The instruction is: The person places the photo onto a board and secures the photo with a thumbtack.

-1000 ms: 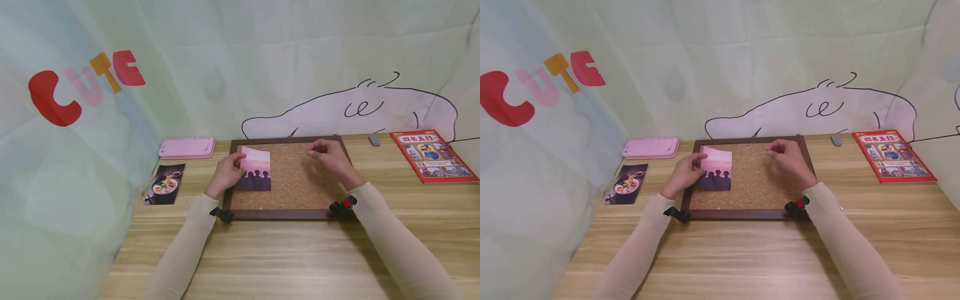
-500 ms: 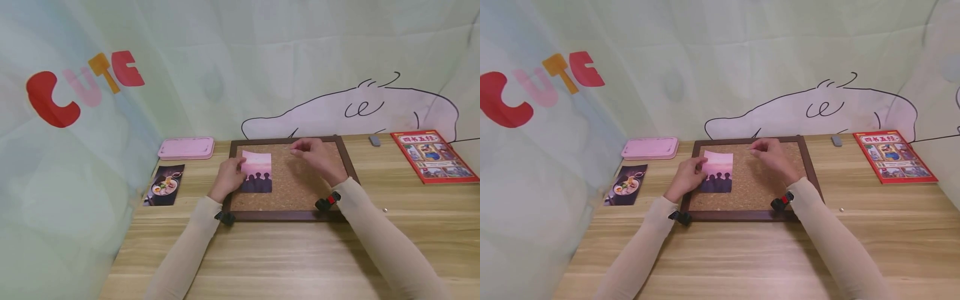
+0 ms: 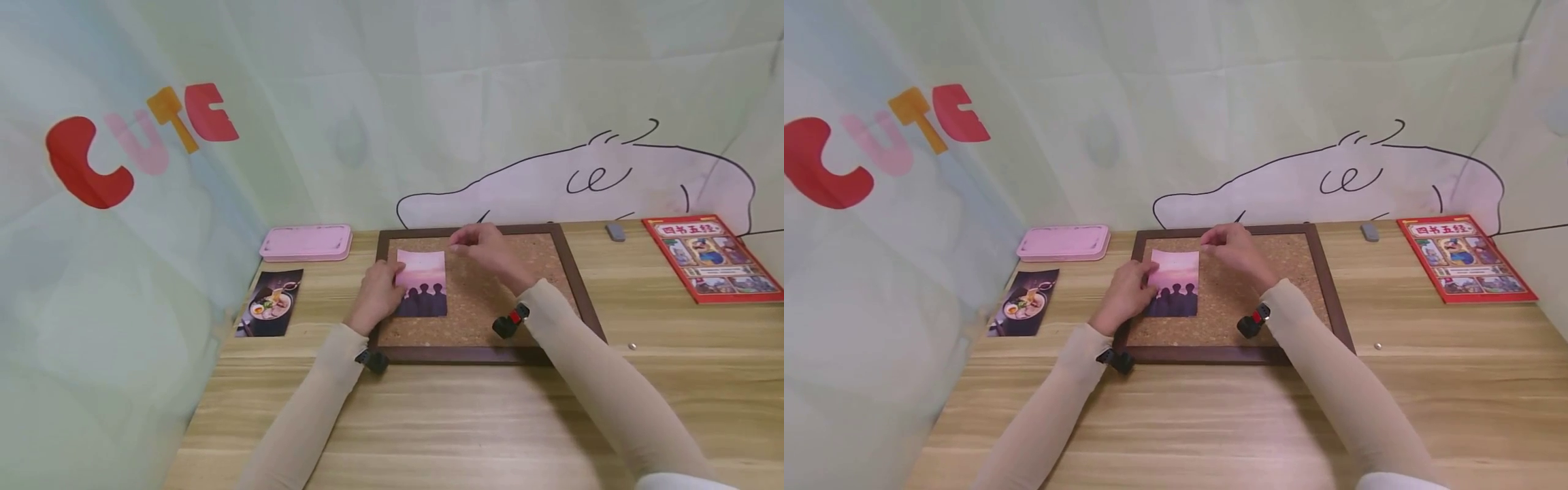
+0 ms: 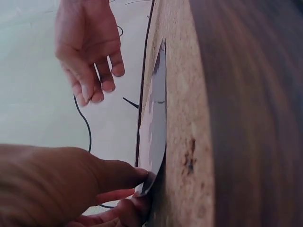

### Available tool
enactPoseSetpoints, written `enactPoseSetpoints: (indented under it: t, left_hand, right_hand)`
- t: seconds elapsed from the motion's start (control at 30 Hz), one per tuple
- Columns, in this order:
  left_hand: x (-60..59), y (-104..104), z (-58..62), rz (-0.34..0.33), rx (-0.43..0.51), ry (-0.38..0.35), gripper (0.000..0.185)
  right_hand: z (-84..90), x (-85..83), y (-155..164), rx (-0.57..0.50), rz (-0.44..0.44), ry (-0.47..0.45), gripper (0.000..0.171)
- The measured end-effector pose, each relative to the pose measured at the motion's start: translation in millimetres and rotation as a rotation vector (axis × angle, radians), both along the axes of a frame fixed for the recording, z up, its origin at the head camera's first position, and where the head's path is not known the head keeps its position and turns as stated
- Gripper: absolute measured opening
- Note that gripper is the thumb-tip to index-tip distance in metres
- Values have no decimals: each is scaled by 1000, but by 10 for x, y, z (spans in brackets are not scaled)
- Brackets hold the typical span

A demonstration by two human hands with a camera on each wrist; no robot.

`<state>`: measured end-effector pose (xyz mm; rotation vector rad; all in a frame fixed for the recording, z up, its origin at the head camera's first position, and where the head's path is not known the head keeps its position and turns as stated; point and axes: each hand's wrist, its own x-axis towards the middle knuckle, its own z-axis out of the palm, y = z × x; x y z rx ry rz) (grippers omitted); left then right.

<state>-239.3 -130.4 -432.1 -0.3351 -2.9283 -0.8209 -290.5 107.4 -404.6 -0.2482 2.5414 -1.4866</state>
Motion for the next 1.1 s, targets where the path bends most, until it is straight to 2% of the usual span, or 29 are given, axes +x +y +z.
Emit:
enactPoseSetpoints:
  t: [0.27, 0.53, 0.77, 0.93, 1.1]
  left_hand:
    - [17, -11, -19, 0, -17, 50, 32]
    - [18, 13, -31, 17, -38, 21, 28]
    - [26, 40, -24, -22, -59, 24, 14]
    - [29, 53, -19, -32, -75, 10, 17]
    - [34, 66, -18, -31, -99, -40, 31]
  right_hand:
    - [5, -47, -194, 26, 50, -34, 12]
    - [-27, -79, -313, 6, 99, -19, 10]
    - [-63, -100, -395, 14, 105, -43, 9]
    - [-107, -126, -420, 13, 108, -60, 9]
    - [-161, -171, -450, 31, 121, -28, 10]
